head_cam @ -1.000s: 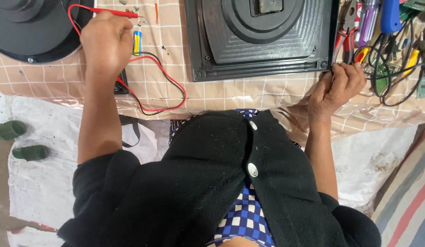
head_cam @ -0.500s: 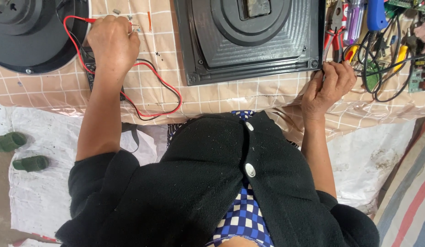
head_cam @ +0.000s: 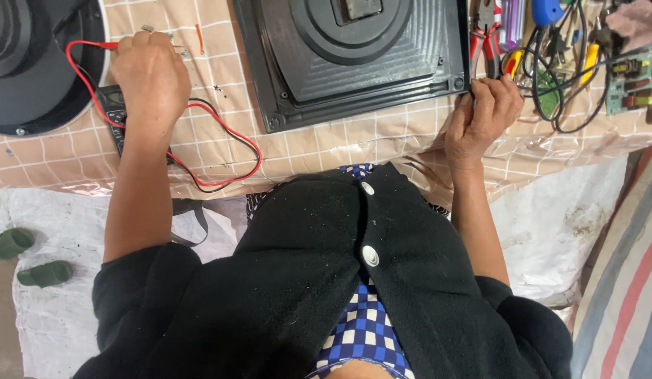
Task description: Testing the internal components of an induction cooker using a digital multimeter and a screwdriver.
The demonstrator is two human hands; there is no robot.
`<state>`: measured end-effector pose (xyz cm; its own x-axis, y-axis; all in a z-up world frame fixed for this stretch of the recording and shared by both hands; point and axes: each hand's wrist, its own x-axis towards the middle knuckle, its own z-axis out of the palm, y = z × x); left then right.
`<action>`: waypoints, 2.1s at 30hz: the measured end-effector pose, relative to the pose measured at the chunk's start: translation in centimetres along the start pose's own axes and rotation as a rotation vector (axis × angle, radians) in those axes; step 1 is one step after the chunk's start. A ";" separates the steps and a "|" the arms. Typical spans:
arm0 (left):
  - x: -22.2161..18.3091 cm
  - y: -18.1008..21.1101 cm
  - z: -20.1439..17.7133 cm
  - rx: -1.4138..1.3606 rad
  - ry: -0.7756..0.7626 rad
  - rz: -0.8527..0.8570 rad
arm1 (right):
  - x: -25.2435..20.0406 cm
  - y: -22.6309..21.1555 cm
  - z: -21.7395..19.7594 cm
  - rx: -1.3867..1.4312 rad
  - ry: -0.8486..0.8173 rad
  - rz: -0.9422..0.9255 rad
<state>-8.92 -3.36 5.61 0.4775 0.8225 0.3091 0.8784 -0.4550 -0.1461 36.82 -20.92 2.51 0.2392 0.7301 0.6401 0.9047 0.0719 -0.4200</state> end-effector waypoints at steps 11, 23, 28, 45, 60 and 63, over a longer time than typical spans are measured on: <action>-0.7 -0.5 0.9 -0.002 0.018 -0.009 | -0.5 0.5 0.2 -0.012 -0.004 0.017; -0.4 4.0 -4.9 -1.177 -0.123 -0.415 | -0.2 -0.2 -0.5 0.098 -0.017 0.036; 0.3 10.2 -5.1 -1.941 -0.459 -0.532 | -0.4 -0.8 -0.9 0.207 0.004 0.060; 1.9 21.1 -6.8 -2.274 -0.580 -0.675 | 4.9 -12.5 -1.3 0.667 -0.050 -0.225; 1.1 22.0 -5.5 -2.187 -0.438 -0.572 | 2.7 -10.5 1.0 1.067 -0.196 0.184; 1.1 22.0 -5.2 -2.190 -0.481 -0.558 | 2.9 -10.9 0.7 1.072 -0.211 0.207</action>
<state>10.83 -14.24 7.63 0.5407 0.7967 -0.2701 -0.2983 0.4817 0.8240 27.42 -19.11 8.44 0.1933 0.8894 0.4142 0.0565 0.4113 -0.9097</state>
